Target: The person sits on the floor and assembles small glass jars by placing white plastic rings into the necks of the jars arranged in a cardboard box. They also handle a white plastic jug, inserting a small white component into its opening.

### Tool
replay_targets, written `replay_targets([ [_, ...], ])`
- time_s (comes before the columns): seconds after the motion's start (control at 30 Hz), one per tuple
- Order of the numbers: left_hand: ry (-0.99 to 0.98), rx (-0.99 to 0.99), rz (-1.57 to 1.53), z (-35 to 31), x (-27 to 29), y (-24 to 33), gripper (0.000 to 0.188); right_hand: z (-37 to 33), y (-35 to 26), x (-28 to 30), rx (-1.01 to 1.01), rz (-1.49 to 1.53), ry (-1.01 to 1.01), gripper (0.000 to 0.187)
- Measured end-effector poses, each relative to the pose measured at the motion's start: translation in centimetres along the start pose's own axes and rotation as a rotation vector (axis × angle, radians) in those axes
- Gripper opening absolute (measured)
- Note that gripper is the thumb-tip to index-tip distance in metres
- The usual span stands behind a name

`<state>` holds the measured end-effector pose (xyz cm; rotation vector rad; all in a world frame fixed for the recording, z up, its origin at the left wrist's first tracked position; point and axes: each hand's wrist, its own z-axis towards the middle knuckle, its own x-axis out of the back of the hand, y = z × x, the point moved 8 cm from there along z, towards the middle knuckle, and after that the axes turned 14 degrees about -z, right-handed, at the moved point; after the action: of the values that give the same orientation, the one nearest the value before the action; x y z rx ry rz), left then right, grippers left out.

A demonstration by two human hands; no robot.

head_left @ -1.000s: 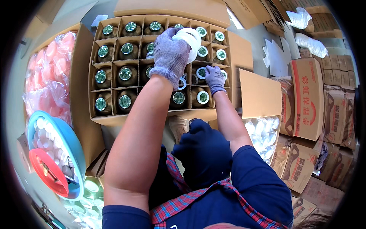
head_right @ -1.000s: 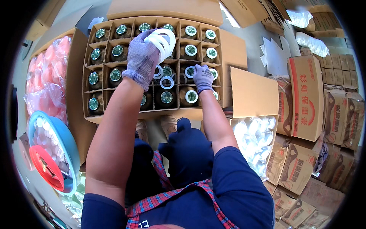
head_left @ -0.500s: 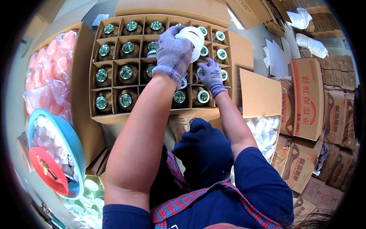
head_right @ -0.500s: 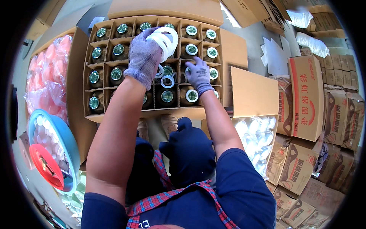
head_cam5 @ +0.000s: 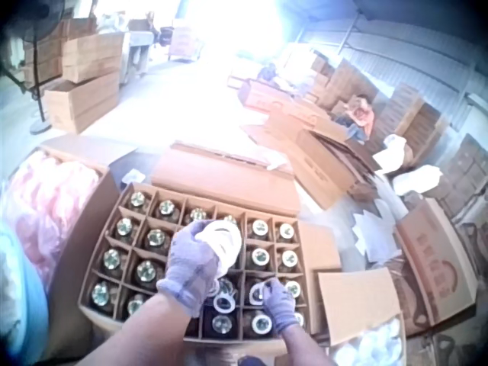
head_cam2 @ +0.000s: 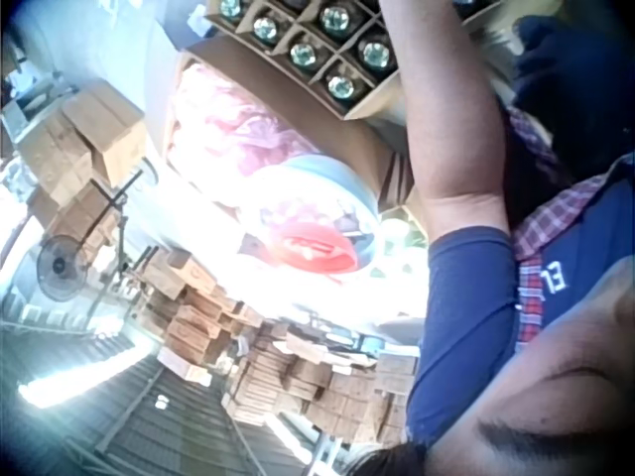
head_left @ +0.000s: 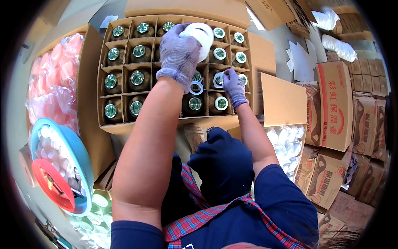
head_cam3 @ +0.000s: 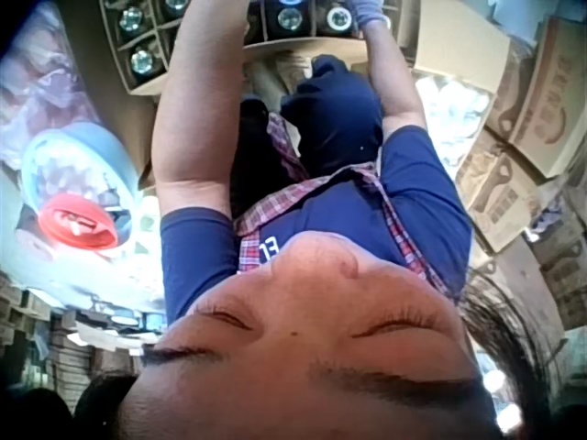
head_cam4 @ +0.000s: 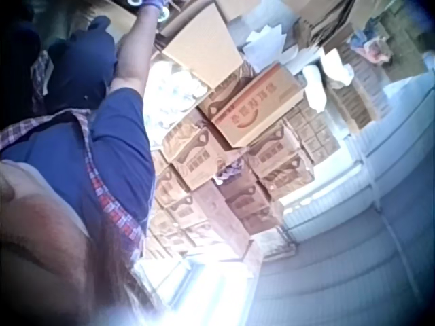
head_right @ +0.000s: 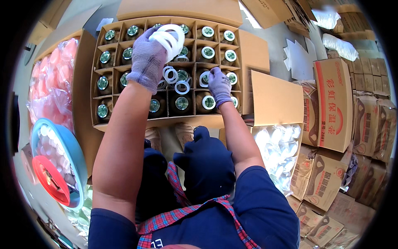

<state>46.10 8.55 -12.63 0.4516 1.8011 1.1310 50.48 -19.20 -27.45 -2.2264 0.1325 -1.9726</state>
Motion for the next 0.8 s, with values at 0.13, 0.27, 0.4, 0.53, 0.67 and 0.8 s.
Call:
replay_targets([
  [0.13,0.071,0.11,-0.265,-0.3,0.8,1.3,0.031,1.6,-3.0,2.2,0.017,0.116,0.068,0.028],
  [0.27,-0.489,-0.038,0.388,-3.3,-3.3,0.4,0.026,7.7,-7.0,3.8,0.13,0.213,0.175,0.022],
  [0.4,-0.6,-0.118,0.833,-10.6,-7.8,0.6,0.039,12.4,-11.1,3.2,0.317,0.059,0.307,0.019],
  [0.53,-0.547,-0.316,0.446,-10.7,-8.7,3.9,0.043,16.7,-11.4,2.5,0.304,-0.044,0.478,0.021],
  [0.67,-0.396,-0.452,0.239,-9.1,-7.3,5.8,0.047,19.3,-13.5,2.8,0.258,0.09,0.576,0.022],
  [0.8,-0.318,-0.368,0.115,-7.5,-7.1,4.5,0.044,20.7,-14.9,-2.2,0.431,-0.23,0.264,0.024],
])
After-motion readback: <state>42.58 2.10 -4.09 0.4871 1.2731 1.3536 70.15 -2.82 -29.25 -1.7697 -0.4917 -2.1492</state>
